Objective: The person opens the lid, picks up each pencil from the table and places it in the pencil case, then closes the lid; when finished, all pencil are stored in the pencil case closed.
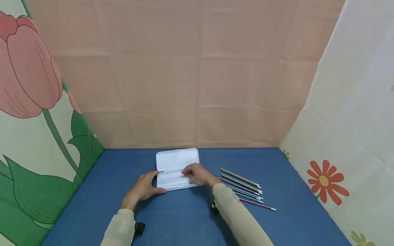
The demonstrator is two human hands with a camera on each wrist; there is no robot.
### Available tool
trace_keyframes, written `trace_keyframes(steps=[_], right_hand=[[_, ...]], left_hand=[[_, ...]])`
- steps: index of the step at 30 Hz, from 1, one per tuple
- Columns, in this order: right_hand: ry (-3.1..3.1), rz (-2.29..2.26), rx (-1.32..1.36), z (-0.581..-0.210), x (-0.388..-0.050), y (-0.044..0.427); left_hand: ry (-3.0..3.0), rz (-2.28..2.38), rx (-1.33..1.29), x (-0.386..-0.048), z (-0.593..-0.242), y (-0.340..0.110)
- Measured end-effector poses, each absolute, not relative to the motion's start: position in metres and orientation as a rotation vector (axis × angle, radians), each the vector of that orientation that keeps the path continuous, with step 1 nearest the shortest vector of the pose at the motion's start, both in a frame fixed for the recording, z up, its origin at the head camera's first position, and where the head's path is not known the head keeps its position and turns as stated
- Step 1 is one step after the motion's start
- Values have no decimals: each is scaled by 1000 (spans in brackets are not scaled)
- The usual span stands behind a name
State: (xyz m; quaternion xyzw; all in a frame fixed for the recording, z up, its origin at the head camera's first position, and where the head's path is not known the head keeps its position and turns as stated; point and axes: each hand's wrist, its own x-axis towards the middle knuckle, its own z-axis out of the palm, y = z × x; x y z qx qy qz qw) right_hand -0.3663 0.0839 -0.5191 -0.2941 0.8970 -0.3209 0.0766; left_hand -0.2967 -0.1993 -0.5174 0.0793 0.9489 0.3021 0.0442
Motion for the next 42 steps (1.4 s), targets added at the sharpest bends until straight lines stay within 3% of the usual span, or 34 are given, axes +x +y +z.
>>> trace_keyframes(steps=[10,23,42], right_hand=[[2687,-1076,-789,-518,-354,98],[2709,-1209,-866,-514,-330,130],[2847,-1113,-833,-505,-291,188]], left_hand=[[2901,932,246,-296,-516,-199],[2895,946,228,-295,-516,-199],[2890,928,244,-297,-517,-199]])
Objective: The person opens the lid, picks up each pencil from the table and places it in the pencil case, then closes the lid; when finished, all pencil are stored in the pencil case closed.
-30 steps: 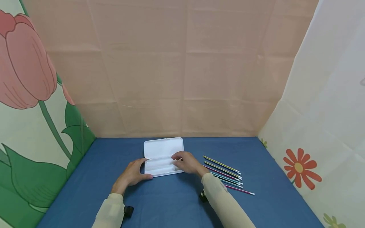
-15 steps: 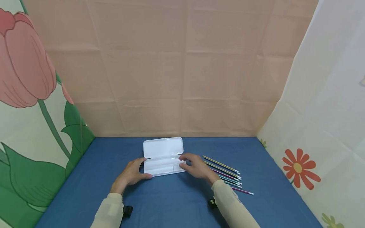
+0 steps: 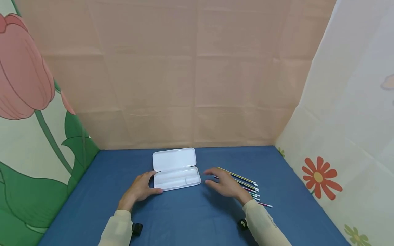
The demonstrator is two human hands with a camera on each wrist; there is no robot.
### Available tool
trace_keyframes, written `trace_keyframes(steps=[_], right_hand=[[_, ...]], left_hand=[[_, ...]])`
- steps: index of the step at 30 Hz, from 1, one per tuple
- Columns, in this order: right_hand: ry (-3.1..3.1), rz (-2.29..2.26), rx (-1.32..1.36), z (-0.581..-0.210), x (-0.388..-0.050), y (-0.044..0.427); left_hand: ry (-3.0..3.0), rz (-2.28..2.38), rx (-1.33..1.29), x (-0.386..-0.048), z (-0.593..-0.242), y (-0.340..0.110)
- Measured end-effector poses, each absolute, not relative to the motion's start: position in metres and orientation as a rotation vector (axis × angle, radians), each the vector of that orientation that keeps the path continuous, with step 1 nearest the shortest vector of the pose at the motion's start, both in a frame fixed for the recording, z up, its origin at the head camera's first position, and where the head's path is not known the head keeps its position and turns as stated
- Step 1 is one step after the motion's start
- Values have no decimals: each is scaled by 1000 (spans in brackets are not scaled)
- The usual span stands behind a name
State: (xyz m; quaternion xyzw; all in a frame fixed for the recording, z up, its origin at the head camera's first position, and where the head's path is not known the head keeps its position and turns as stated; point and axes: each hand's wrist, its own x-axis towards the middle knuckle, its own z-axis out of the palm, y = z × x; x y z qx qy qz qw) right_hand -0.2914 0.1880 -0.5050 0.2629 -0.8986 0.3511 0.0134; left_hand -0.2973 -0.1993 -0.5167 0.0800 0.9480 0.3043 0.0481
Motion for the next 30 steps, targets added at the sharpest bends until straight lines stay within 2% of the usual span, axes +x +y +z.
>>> trace_keyframes(steps=[30], right_hand=[[-2920,863,634,-503,-234,311]], left_hand=[[2901,923,202,-294,-518,-197]])
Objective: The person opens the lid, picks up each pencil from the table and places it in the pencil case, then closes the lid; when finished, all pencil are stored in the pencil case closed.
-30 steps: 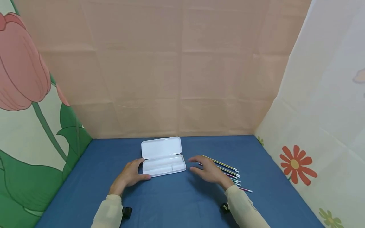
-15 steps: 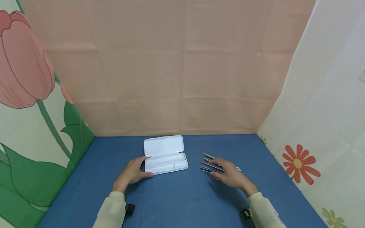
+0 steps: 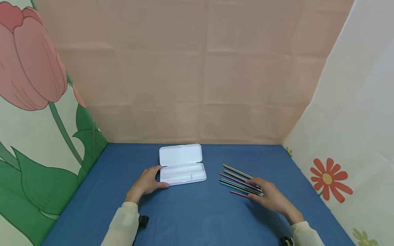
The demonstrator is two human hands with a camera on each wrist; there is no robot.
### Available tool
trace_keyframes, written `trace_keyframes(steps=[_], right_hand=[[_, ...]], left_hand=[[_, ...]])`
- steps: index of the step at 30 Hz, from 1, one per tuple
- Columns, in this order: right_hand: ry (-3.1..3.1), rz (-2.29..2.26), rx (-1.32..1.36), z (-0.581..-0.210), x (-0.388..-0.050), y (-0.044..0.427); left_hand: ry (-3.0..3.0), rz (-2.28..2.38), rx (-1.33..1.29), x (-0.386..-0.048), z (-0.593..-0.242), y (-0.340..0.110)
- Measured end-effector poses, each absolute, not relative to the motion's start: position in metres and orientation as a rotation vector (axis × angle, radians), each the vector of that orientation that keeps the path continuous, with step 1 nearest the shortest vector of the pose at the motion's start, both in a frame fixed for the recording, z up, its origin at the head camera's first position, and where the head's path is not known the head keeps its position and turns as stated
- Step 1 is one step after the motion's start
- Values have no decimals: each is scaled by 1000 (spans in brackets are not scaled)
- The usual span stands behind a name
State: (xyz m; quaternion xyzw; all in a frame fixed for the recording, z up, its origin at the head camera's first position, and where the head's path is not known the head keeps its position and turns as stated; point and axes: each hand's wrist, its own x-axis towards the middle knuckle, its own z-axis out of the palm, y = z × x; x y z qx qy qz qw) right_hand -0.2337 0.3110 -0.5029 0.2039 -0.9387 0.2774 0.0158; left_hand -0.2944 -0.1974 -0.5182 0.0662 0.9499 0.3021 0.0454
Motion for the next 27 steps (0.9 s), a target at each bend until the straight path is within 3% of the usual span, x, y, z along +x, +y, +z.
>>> trace_keyframes(steps=[27], right_hand=[[-3003,945,641,-517,-219,341]], left_hand=[[2897,932,178,-293,-516,-197]])
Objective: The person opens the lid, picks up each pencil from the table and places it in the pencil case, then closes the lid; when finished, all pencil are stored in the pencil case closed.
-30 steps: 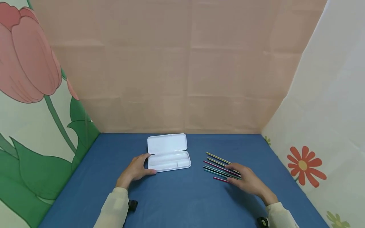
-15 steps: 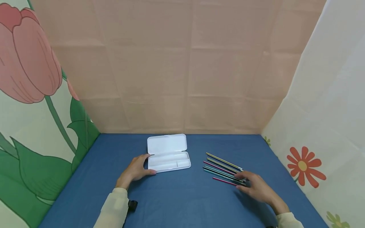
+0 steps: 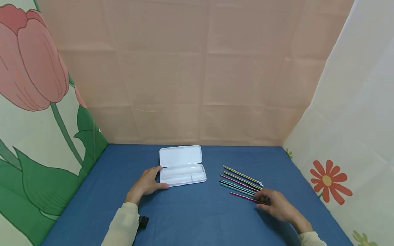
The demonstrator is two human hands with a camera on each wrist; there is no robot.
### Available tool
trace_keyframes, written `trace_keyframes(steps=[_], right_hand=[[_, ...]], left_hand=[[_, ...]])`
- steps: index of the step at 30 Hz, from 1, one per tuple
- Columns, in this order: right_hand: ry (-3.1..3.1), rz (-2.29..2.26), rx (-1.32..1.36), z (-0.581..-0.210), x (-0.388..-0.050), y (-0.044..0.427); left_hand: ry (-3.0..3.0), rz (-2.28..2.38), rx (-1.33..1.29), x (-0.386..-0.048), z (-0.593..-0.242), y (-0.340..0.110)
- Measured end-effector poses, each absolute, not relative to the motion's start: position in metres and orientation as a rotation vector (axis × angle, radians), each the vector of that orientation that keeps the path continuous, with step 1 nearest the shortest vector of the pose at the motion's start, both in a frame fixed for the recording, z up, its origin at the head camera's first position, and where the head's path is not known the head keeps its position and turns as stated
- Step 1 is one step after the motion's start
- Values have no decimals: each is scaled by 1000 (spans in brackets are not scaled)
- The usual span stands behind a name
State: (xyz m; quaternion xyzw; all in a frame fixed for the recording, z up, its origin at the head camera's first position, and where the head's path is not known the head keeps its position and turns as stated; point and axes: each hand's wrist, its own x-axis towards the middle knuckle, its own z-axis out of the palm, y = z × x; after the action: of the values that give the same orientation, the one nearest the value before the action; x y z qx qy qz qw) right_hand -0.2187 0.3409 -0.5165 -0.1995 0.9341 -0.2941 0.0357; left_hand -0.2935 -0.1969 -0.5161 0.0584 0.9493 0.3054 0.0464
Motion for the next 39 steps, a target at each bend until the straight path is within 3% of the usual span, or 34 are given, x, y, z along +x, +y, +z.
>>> trace_keyframes(steps=[39], right_hand=[[2893,-835,-689,-511,-226,324]], left_hand=[[2902,923,192,-297,-519,-197]])
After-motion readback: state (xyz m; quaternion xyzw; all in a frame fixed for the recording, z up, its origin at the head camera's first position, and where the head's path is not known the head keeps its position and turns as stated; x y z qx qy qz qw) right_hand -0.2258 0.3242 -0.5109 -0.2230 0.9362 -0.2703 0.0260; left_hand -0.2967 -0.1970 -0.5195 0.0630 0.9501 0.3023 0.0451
